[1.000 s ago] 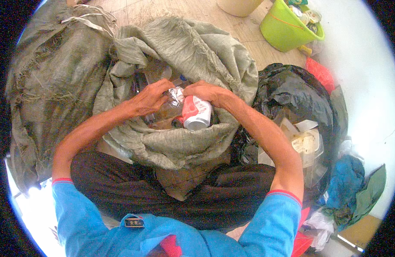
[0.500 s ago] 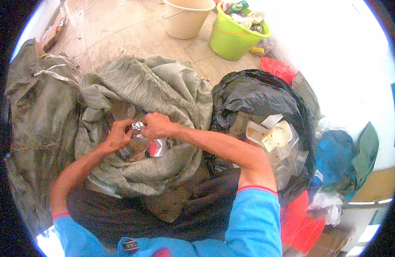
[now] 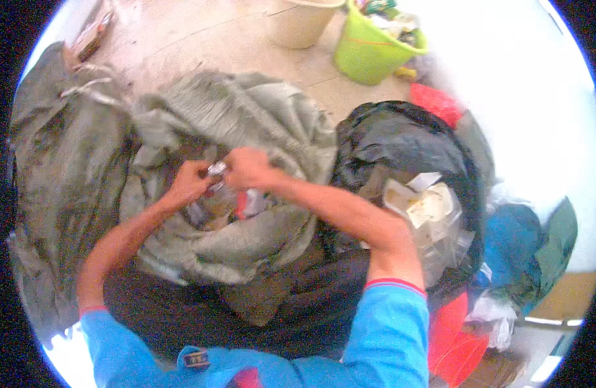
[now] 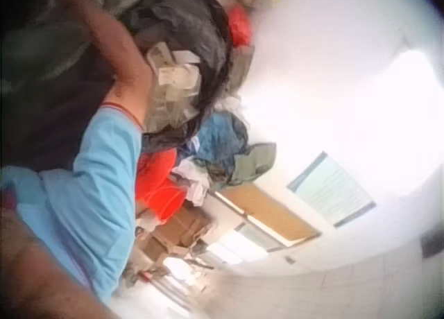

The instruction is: The person sits on the floor and sorts recyclable items from a large sack, picking up plastic bottles, aluminum cans, and plastic containers one by one and placing them into nearby buckets. The person continues to empty the sack and transfer items until the sack is lifted and emptied.

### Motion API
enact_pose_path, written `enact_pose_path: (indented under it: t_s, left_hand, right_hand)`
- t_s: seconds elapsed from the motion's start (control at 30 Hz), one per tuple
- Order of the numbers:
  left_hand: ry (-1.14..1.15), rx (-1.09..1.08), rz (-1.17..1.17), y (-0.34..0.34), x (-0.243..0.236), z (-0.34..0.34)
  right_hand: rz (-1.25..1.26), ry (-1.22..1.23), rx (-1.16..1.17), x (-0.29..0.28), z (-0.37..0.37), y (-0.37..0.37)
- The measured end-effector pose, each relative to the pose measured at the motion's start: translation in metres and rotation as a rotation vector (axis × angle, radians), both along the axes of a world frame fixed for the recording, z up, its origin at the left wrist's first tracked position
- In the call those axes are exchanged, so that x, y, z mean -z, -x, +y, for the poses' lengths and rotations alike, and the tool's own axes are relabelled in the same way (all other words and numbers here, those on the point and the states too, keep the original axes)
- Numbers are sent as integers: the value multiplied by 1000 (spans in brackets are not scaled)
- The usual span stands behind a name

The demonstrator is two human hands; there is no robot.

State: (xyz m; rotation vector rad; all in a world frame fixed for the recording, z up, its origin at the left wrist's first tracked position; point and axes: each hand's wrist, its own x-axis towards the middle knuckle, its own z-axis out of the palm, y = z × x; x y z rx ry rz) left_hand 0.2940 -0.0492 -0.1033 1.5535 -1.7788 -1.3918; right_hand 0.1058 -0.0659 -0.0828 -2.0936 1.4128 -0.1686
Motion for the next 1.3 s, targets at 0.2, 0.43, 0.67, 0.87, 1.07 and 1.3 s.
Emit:
enact_pose_path:
  t_s: [0.2,0.43,0.67,0.87,1.07,1.3]
  left_hand:
    - [-628,59,498,-28,7,-23]
    - [-678,80,615,-25,0,-19]
    - [-588,-54,650,-15,3,-18]
    - [-545,-86,573,-9,9,-18]
    - [-434,-82,484,-13,2,-12]
    - [-483,-164,794,-21,8,-25]
  right_hand:
    - [-70,-90,-91,-6,-20,24]
    - [-157,-46,-47,-9,-19,15]
    - [-68,110,21,-10,-10,7]
    - [-45,311,-61,3,-9,8]
    - [-122,121,-55,-7,-13,11]
    - [-445,-128,164,-18,-45,33]
